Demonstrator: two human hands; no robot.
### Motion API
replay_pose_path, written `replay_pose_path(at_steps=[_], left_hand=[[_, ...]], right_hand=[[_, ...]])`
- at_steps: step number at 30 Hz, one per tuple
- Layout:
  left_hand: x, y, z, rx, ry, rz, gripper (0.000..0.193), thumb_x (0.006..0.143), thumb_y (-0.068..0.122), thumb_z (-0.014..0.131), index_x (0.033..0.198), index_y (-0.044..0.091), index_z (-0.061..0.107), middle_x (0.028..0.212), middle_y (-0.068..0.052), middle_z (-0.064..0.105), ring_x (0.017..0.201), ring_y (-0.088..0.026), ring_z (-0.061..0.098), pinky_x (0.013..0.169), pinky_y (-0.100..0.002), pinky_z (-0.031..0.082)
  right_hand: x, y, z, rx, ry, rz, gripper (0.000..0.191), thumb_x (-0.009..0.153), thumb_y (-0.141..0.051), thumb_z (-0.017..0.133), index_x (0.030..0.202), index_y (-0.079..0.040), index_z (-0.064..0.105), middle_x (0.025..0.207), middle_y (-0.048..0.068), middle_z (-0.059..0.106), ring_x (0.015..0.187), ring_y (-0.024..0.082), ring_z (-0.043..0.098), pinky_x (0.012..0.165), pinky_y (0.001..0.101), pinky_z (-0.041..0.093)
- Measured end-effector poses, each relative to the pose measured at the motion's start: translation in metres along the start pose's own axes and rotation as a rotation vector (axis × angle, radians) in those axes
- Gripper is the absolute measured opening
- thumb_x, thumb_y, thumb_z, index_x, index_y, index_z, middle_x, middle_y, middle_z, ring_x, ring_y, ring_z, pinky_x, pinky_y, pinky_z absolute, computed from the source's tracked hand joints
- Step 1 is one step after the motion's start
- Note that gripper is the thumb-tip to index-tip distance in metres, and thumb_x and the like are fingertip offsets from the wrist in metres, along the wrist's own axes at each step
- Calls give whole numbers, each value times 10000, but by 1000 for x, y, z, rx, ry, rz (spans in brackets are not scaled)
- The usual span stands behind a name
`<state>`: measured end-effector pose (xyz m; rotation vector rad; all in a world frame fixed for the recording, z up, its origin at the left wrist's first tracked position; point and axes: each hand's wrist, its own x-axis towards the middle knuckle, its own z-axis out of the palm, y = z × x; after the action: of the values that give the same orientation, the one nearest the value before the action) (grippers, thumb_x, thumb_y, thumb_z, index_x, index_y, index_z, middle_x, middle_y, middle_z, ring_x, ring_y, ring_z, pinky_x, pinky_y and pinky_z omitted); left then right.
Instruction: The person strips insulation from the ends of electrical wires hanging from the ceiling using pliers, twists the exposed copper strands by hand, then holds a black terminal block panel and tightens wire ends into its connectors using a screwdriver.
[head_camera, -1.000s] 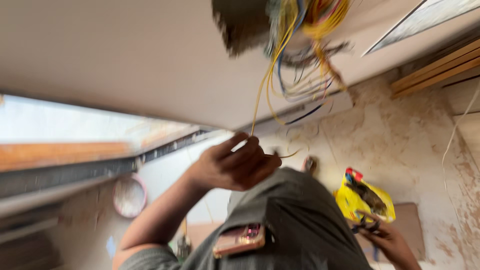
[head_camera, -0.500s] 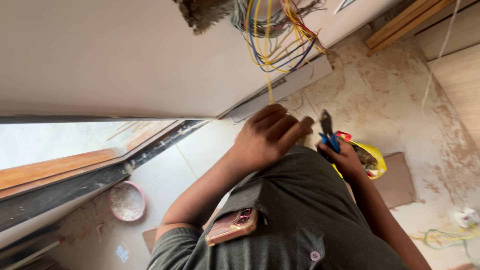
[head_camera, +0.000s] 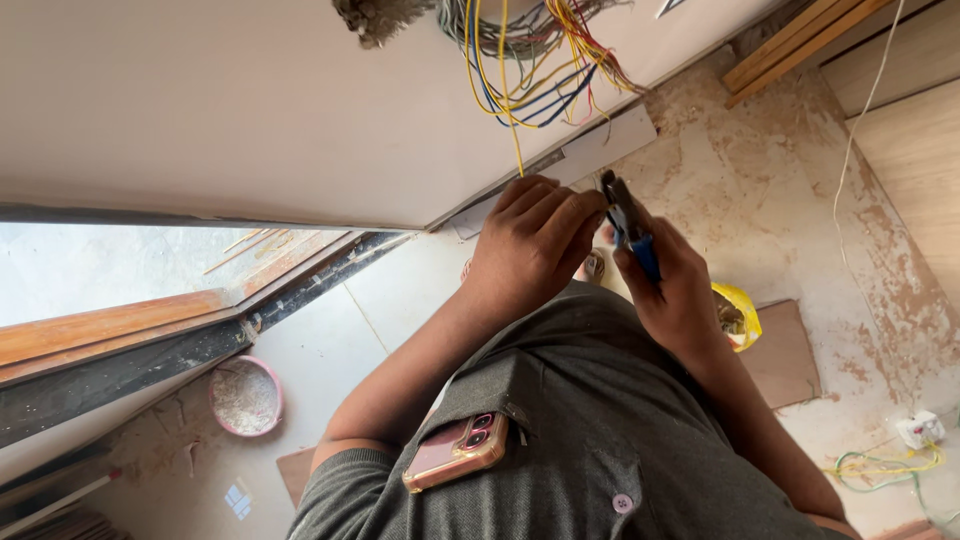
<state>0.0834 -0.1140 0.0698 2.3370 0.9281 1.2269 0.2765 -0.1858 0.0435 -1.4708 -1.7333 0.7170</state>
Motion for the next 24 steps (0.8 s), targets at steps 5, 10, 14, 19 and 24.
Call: replay_pose_path(at_steps=[5,10,14,19,24], left_hand=[[-5,-2,7,-9,-14,-43,149,966,56,732,1093,46,656,965,-60,704,906,-260,695,979,-430,546],[-6,-2,12,-9,-2,-54,147,965,59,735,1089,50,656,956,-59,700,907,-267,697,1018,-442,545],[-2,2,11,-56,21,-72,173,957,72,727,1100,52,633,980,-77,705,927,-287,699,978,-426,538],[8,9,5,-233,-41,-185,136,974,77,679,1100,55,632,940,-97,711,870,-309,691,879,-425,530],[24,-1,-5,-348,-184,-388,102,982,92,635,1073,48,645,877,-132,705,794,-356,668,734,-445,506]], right_hand=[[1,-3,4,-143,99,-20,450,1017,-121,667,1454,-60,585,1119,143,681,938,287,706,789,390,549],[-3,9,9,-147,113,-5,457,1017,-133,677,1460,-58,592,1092,129,674,878,257,681,759,370,534],[-6,25,22,79,64,139,287,1077,-150,642,1346,-50,621,984,89,677,817,226,656,773,343,531],[0,32,27,26,176,-120,337,1115,-130,593,1426,-13,534,1138,162,642,991,285,665,911,400,541],[36,39,28,-82,273,-300,435,1097,-133,606,1488,33,511,1160,185,641,1015,320,669,878,401,544]])
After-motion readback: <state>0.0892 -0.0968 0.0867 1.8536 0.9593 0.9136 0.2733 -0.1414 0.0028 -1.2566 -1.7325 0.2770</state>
